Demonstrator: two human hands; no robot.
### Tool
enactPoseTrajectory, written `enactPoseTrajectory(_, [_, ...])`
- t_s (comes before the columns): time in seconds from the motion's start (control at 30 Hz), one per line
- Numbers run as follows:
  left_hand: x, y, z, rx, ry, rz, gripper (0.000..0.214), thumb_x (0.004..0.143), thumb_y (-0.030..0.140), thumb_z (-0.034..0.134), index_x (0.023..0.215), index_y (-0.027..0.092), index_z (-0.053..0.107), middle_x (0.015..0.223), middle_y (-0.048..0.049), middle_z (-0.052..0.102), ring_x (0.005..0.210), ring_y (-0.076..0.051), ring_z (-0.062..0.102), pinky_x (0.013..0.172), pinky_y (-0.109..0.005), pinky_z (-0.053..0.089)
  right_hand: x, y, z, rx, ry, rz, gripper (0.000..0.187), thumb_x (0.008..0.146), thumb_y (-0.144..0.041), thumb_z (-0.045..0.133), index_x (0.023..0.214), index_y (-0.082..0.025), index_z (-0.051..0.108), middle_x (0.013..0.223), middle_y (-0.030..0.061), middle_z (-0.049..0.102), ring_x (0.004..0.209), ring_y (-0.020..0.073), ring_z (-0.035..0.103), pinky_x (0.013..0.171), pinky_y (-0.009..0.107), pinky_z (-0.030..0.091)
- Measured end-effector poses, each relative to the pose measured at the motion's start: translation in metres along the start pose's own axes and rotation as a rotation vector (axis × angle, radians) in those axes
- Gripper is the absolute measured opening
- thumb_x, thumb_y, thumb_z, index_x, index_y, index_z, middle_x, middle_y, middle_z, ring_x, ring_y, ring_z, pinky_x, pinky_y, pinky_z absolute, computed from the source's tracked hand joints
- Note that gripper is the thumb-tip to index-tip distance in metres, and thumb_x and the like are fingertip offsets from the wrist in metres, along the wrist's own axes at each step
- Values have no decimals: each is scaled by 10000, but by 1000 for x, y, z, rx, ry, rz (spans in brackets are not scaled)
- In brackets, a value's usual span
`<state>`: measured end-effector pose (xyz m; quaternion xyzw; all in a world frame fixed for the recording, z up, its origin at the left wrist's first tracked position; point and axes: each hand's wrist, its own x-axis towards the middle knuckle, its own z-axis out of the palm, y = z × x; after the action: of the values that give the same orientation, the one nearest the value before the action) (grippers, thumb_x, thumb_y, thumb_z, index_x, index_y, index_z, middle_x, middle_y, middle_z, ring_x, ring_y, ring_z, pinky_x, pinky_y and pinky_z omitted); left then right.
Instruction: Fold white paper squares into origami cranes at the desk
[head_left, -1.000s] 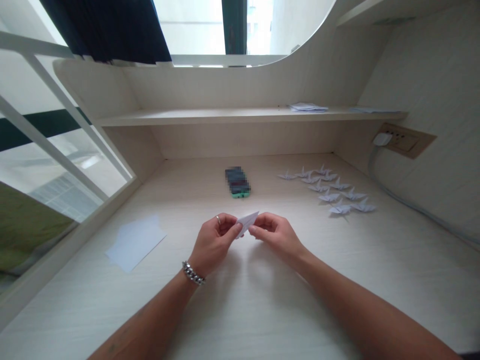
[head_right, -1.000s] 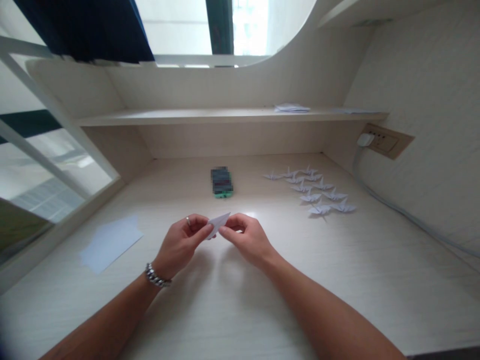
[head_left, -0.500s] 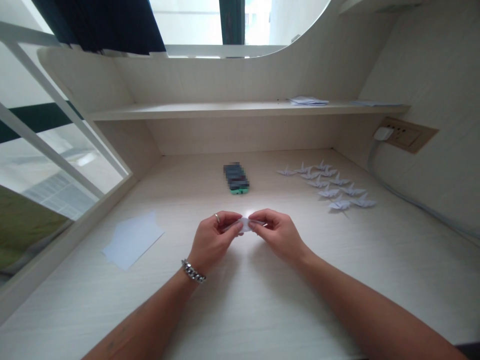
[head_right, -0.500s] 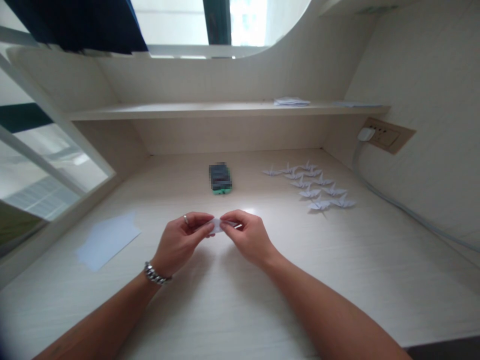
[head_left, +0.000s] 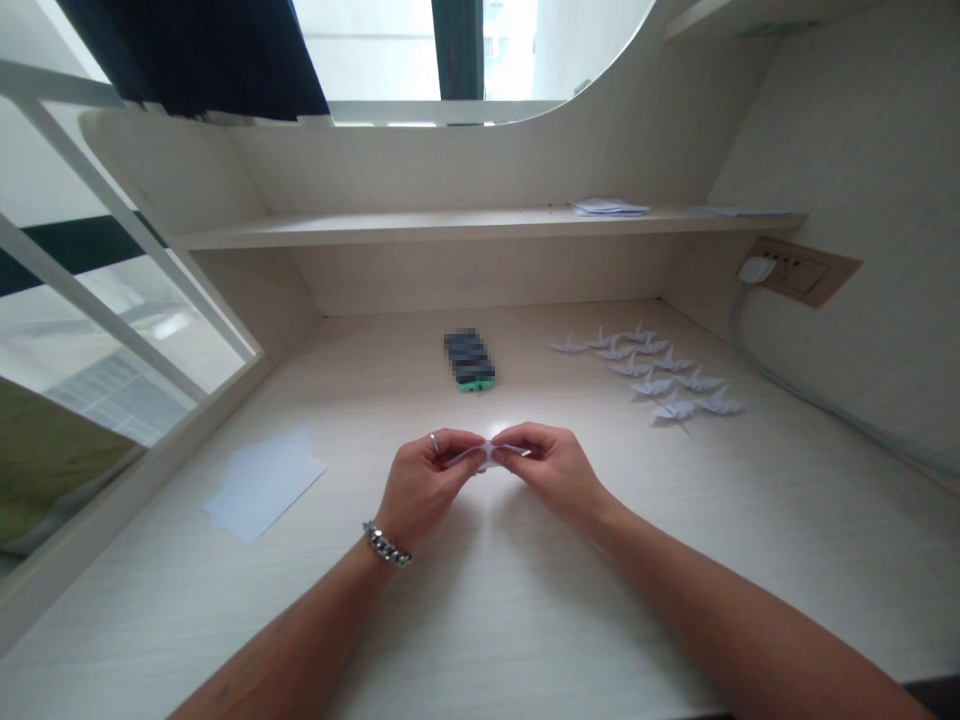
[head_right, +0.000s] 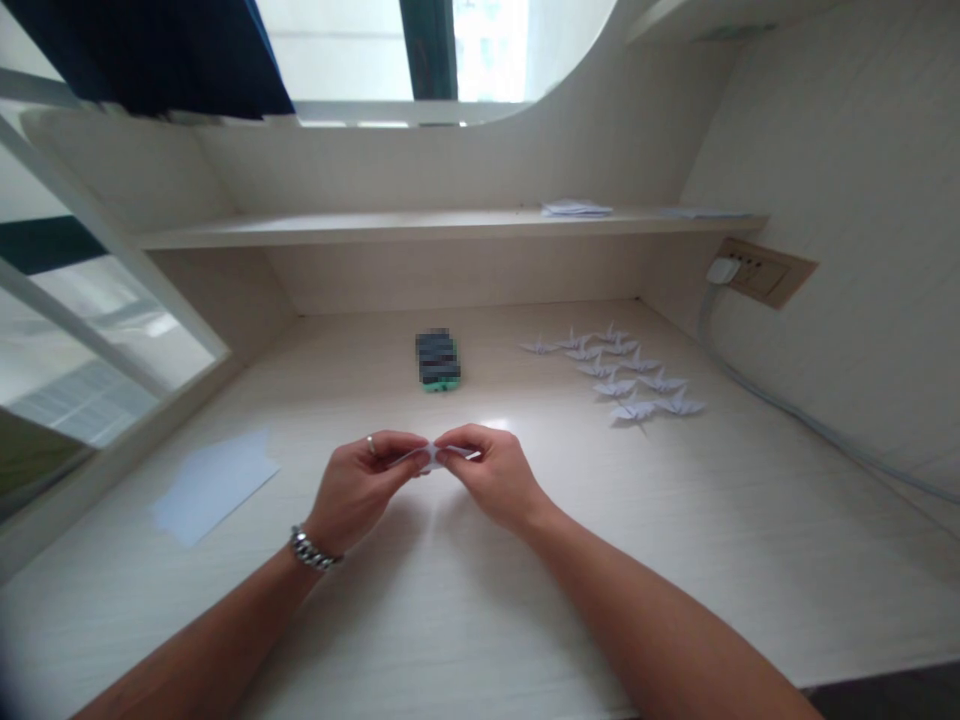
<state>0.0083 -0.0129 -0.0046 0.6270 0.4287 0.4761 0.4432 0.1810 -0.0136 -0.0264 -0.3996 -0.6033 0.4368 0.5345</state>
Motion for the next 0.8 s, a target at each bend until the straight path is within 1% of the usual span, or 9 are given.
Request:
enactPoseTrajectory(0.13, [0, -1, 1, 39, -1, 12, 163, 713, 256, 768, 815, 136, 727, 767, -47, 750, 724, -172, 709, 703, -254, 585, 1, -3, -2, -31, -77, 45, 145, 767, -247, 696, 884, -168, 726, 835, 57, 727, 786, 189, 672, 724, 310, 530])
enactPoseTrajectory(0.33, [1, 4, -1, -13, -38, -65, 187, 691, 240, 776, 819, 121, 707, 766, -57, 743, 700, -166, 698, 674, -257, 575, 1, -8, -2, -44, -93, 88, 124, 764, -257, 682, 819, -152, 718, 769, 48, 709, 726, 166, 640, 683, 293, 495])
enactPoseTrajectory(0.47, [1, 5, -3, -19, -65, -98, 182, 687, 236, 772, 794, 114, 690, 712, -50, 725, 649, -152, 679, 634, -251, 561, 2, -10, 2, 33, -128, 131, 108, 751, -240, 673, 794, -149, 710, 716, 32, 686, 677, 149, 619, 637, 275, 478])
enactPoseTrajectory(0.57, [1, 4, -2, -18, -74, -109, 173, 679, 234, 772, 772, 116, 686, 710, -48, 720, 646, -150, 675, 625, -248, 554, 2, -12, 2, 74, -121, 188, 86, 713, -211, 686, 766, -146, 706, 673, 18, 670, 621, 132, 598, 604, 266, 469])
enactPoseTrajectory(0.73, [1, 7, 1, -40, -60, -159, 137, 668, 213, 766, 735, 118, 694, 650, -32, 705, 588, -130, 651, 571, -221, 529, 3, -17, -2, 187, -113, 318, 110, 655, -188, 717, 753, -141, 726, 680, 24, 681, 640, 137, 626, 629, 276, 503])
enactPoseTrajectory(0.8, [2, 9, 2, -54, -55, -168, 119, 664, 202, 763, 723, 121, 700, 639, -26, 702, 579, -125, 645, 571, -218, 530, 4, -18, -3, 229, -105, 347, 109, 643, -185, 722, 745, -147, 732, 683, 21, 683, 650, 143, 640, 642, 284, 517])
